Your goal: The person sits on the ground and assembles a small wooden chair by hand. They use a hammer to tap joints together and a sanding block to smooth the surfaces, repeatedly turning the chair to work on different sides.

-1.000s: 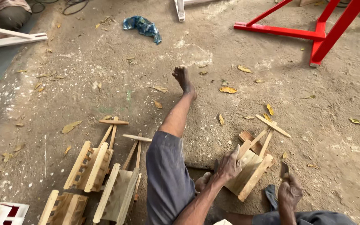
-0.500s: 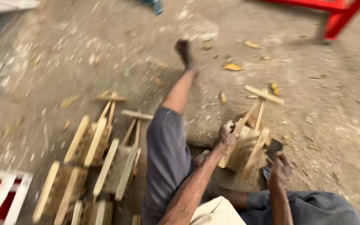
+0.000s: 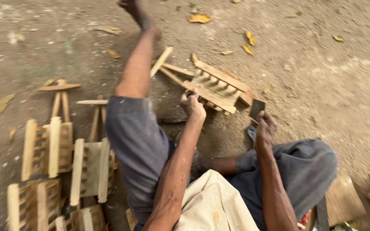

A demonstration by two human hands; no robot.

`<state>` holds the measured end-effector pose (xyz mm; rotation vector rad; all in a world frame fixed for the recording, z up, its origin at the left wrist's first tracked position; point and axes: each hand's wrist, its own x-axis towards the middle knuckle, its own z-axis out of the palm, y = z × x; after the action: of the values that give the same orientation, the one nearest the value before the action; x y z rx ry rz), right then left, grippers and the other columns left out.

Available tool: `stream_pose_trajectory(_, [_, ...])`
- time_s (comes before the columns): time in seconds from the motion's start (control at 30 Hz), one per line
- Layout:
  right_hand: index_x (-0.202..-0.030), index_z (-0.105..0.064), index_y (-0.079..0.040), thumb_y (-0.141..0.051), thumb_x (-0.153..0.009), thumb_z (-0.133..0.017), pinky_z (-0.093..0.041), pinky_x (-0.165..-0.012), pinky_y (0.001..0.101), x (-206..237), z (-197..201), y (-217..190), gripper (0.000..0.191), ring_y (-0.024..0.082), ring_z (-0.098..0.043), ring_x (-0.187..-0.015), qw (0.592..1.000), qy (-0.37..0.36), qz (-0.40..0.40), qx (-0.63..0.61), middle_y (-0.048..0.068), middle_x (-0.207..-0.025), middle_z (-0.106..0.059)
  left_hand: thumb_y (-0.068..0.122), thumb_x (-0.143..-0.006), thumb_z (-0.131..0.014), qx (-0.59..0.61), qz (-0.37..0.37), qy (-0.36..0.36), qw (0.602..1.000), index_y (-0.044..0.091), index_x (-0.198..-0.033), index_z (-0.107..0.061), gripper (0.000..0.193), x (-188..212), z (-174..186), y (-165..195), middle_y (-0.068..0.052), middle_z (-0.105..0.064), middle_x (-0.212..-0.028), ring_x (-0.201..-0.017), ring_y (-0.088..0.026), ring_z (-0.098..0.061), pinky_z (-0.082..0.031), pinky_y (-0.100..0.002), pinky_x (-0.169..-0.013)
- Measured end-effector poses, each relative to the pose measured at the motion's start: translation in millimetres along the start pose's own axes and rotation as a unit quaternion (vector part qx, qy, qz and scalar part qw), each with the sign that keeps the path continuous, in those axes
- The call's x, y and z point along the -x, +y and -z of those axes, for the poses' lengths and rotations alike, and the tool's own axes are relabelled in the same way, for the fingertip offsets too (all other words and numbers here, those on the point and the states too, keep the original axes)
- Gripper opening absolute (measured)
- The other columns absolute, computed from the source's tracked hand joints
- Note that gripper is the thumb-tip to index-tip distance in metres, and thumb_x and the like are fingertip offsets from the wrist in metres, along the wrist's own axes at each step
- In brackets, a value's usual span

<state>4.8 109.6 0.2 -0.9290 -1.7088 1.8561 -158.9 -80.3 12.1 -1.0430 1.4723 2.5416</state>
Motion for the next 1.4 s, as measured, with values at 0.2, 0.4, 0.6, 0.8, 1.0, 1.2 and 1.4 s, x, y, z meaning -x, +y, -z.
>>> stream_pose_trajectory(0.2, [-0.087, -0.065, -0.006, -0.027, -0.112, -0.056, -0.057, -0.072, 0.0252, 3, 4, -5, 0.033, 0.004, -0.053, -0.072, 1.0, 0.0, 0.002, 0.018, -0.007, -0.079, -0.053, 0.009, -0.093, -0.068, 0.047, 0.062, -0.035, 0.996, 0.008, -0.125, -0.046, 0.039, 31, 4, 5, -0.01, -0.067, -0.114, -0.095, -0.021, -0.065, -0.054, -0.043, -0.079])
stream_pose_trajectory(0.4, [-0.11, -0.072, -0.007, -0.013, -0.111, -0.058, -0.043, -0.056, 0.0296, 5, 3, -16, 0.015, 0.012, -0.053, -0.063, 0.889, 0.025, 0.224, 0.4, 0.007, -0.089, -0.071, 0.01, -0.087, -0.074, -0.098, -0.036, -0.02, 0.994, 0.011, -0.131, -0.044, 0.054, 24, 12, -18, -0.009, -0.06, -0.114, -0.1, -0.024, -0.062, -0.059, -0.044, -0.085])
stream_pose_trajectory(0.6, [-0.128, -0.069, -0.013, 0.003, -0.097, -0.056, -0.052, -0.097, 0.0401, 24, -27, -26, 0.037, 0.024, -0.066, -0.123, 0.736, -0.069, 0.453, 0.498, 0.008, -0.128, -0.073, 0.039, -0.108, -0.057, -0.366, -0.37, -0.055, 0.852, 0.013, -0.136, -0.058, 0.037, -29, 35, -28, -0.012, -0.068, -0.124, -0.109, -0.025, -0.066, -0.057, -0.045, -0.096])
stream_pose_trajectory(0.8, [-0.138, -0.065, -0.011, 0.006, -0.091, -0.058, -0.045, -0.114, 0.0451, 20, -56, -45, 0.051, 0.026, -0.058, -0.137, 0.724, -0.111, 0.43, 0.528, 0.009, -0.143, -0.065, 0.068, -0.097, -0.037, -0.355, -0.225, -0.288, 0.861, 0.016, -0.165, -0.036, 0.085, -39, 34, -43, -0.015, -0.051, -0.162, -0.104, -0.048, -0.049, -0.042, -0.064, -0.084])
stream_pose_trajectory(1.0, [-0.14, -0.061, -0.01, 0.008, -0.083, -0.058, -0.041, -0.116, 0.0449, 4, -84, -41, 0.06, 0.027, -0.052, -0.14, 0.747, -0.175, 0.399, 0.502, 0.009, -0.147, -0.062, 0.072, -0.094, -0.057, -0.304, -0.363, -0.307, 0.825, 0.009, -0.162, -0.017, 0.101, -25, 29, -42, -0.028, -0.029, -0.162, -0.15, -0.045, -0.031, -0.034, -0.054, -0.121])
stream_pose_trajectory(1.2, [-0.144, -0.06, -0.013, 0.015, -0.086, -0.056, -0.039, -0.123, 0.0424, 3, -28, -34, 0.064, 0.023, -0.052, -0.144, 0.715, -0.133, 0.405, 0.555, 0.006, -0.15, -0.061, 0.067, -0.095, -0.055, -0.299, -0.277, -0.321, 0.855, 0.018, -0.16, -0.031, 0.085, -21, 20, -59, -0.02, -0.053, -0.154, -0.138, -0.037, -0.057, -0.052, -0.046, -0.111])
stream_pose_trajectory(1.4, [-0.142, -0.062, -0.009, 0.006, -0.092, -0.061, -0.042, -0.115, 0.0428, -15, -82, -12, 0.052, 0.029, -0.053, -0.141, 0.742, -0.173, 0.385, 0.521, 0.013, -0.148, -0.06, 0.045, -0.106, -0.053, -0.266, -0.276, -0.332, 0.862, 0.015, -0.155, -0.038, 0.059, -22, 20, -69, -0.019, -0.066, -0.136, -0.119, -0.034, -0.069, -0.062, -0.043, -0.093])
